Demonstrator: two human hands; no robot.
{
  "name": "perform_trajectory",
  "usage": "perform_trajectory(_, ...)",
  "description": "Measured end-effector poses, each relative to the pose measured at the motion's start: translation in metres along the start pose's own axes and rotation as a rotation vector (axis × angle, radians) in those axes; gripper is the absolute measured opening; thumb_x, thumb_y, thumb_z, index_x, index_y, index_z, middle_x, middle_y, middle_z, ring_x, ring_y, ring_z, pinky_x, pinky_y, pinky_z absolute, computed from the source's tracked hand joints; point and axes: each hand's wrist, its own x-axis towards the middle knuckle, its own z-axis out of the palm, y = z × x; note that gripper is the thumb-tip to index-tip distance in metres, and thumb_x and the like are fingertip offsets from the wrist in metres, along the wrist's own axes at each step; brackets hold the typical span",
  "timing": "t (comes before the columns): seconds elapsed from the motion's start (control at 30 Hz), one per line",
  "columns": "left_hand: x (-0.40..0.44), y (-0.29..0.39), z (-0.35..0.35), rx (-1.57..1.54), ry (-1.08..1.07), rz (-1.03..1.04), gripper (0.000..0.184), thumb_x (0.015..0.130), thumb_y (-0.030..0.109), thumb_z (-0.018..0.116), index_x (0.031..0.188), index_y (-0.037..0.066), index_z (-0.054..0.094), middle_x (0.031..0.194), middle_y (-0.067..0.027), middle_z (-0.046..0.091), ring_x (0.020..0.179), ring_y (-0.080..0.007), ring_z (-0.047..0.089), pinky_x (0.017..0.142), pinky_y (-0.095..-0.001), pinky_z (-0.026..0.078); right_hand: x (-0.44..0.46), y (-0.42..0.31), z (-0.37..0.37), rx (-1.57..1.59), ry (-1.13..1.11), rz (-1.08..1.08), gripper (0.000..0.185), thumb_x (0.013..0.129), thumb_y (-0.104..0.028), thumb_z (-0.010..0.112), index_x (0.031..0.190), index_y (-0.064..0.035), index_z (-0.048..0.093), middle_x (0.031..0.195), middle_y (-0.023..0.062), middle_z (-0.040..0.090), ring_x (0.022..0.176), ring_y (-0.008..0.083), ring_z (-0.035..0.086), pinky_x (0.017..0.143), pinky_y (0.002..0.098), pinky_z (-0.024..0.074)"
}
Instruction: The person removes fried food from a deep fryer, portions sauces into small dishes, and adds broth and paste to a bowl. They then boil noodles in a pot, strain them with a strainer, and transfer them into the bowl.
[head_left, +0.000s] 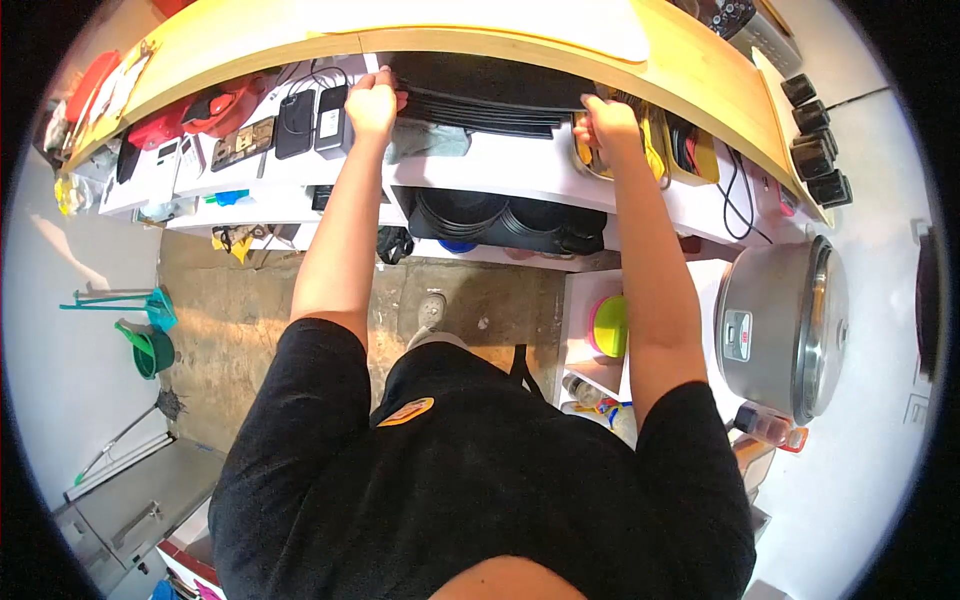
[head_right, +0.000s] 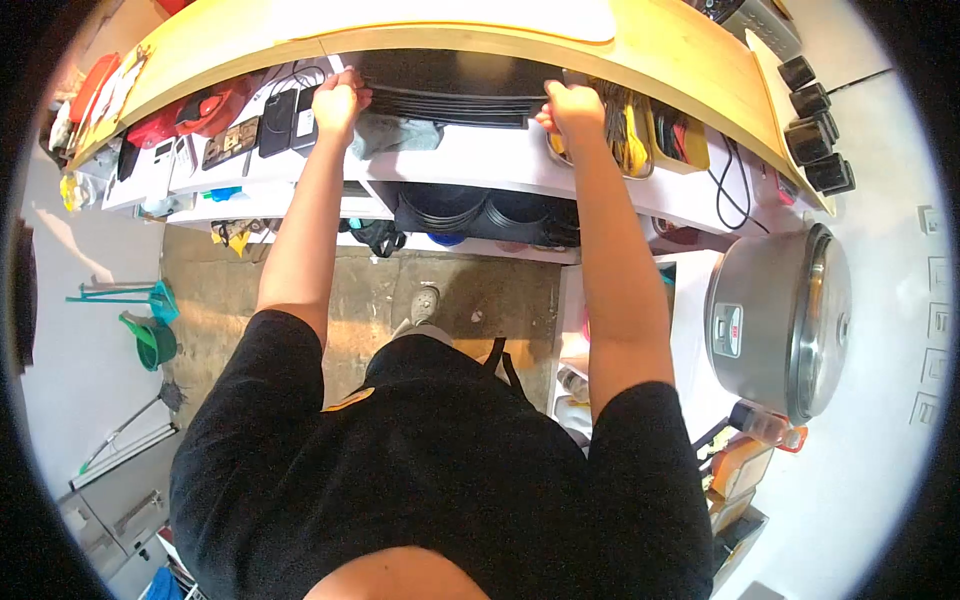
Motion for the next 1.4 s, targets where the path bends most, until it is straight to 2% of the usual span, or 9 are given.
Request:
perform_trajectory(0.07,-0.003,0.014,-0.003,0.008,-0.061,-0.148,0.034,0.080,0.034,0.060,0.079,0.000,0.058,0.068,-0.0073,0.056,0.054,-0.0150,0.057,0.050,-0.0265,0.047,-0.030,0.009,-0.031,-0.969,0.062,-1.078,0.018,0.082,-0.013,0.051,0.083,0.0040,0.055,0.072,0.0102,0.058,0.068,0.0213,0.061,0.056,0.0296,0.0516)
perform_trajectory(0.13,0.001,0.018,-0.002,0.359,-0.087,-0.099,0.044,0.073,0.041,0.067,0.076,-0.002,0.057,0.064,-0.0076,0.056,0.052,-0.0145,0.056,0.048,-0.0253,0.046,-0.073,-0.012,-0.038,0.510,-0.075,-0.077,0.015,0.082,-0.009,0.049,0.089,0.0035,0.054,0.083,0.0126,0.058,0.073,0.0249,0.060,0.059,0.0337,0.0535)
perform_trajectory(0.27,0.004,0.023,0.000,0.624,-0.189,-0.089,0.047,0.067,0.039,0.073,0.077,-0.005,0.061,0.055,-0.0057,0.054,0.045,-0.0095,0.049,0.044,-0.0216,0.042,-0.148,-0.025,-0.108,0.432,0.012,0.047,0.014,0.080,-0.010,0.052,0.089,0.0004,0.053,0.088,0.0134,0.058,0.078,0.0238,0.059,0.062,0.0352,0.0540)
perform_trajectory(0.4,0.001,0.024,0.002,0.302,-0.337,-0.351,0.029,0.074,0.024,0.068,0.079,-0.003,0.059,0.058,-0.0058,0.053,0.048,-0.0114,0.053,0.044,-0.0217,0.043,-0.226,-0.030,-0.210,0.396,0.181,0.015,0.013,0.078,-0.011,0.057,0.087,-0.0022,0.052,0.073,0.0077,0.057,0.040,0.0161,0.053,0.038,0.0243,0.0496)
perform_trajectory(0.6,-0.032,0.049,-0.009,-0.249,-0.367,-0.494,0.012,0.081,0.007,0.053,0.079,-0.005,0.050,0.079,-0.0117,0.052,0.060,-0.0192,0.056,0.056,-0.0249,0.056,-0.297,-0.075,-0.275,0.372,0.284,-0.086,0.022,0.079,-0.009,0.052,0.095,0.0058,0.054,0.078,0.0152,0.063,0.045,0.0176,0.060,0.030,0.0195,0.0476)
perform_trajectory(0.8,-0.065,0.058,-0.031,-0.471,-0.217,-0.514,0.007,0.083,0.004,0.047,0.079,-0.002,0.049,0.082,-0.0081,0.049,0.071,-0.0164,0.052,0.064,-0.0274,0.056,-0.175,-0.066,-0.273,0.705,-0.270,-0.281,0.016,0.083,-0.008,0.052,0.096,0.0008,0.054,0.092,0.0147,0.060,0.073,0.0215,0.059,0.063,0.0284,0.0506)
perform_trajectory(0.93,-0.109,0.072,-0.065,-0.467,-0.196,-0.408,0.003,0.078,0.001,0.048,0.080,0.003,0.049,0.080,-0.0042,0.047,0.070,-0.0125,0.049,0.061,-0.0239,0.052,-0.067,-0.091,-0.131,0.736,0.038,-0.375,0.036,0.083,-0.008,0.047,0.114,0.0085,0.036,0.113,0.0221,0.047,0.104,0.0321,0.048,0.092,0.0407,0.0432)
perform_trajectory(1.07,-0.158,0.092,-0.108,-0.436,-0.212,-0.514,0.019,0.076,0.002,0.050,0.094,0.003,0.054,0.085,-0.0018,0.054,0.071,-0.0083,0.052,0.055,-0.0164,0.049,0.023,-0.099,-0.063,0.712,-0.026,-0.332,0.035,0.085,-0.004,0.042,0.111,0.0149,0.030,0.105,0.0318,0.038,0.085,0.0483,0.053,0.069,0.0402,0.0563)
perform_trajectory(1.4,-0.206,0.202,-0.257,-0.552,0.027,-0.308,0.027,0.071,-0.003,0.050,0.098,0.000,0.055,0.091,-0.0120,0.061,0.060,-0.0134,0.060,0.035,-0.0145,0.045,0.069,-0.093,-0.071,0.341,0.058,-0.169,0.020,0.090,-0.017,0.042,0.105,-0.0031,0.042,0.069,0.0092,0.042,0.043,0.0131,0.041,0.033,0.0202,0.0312)
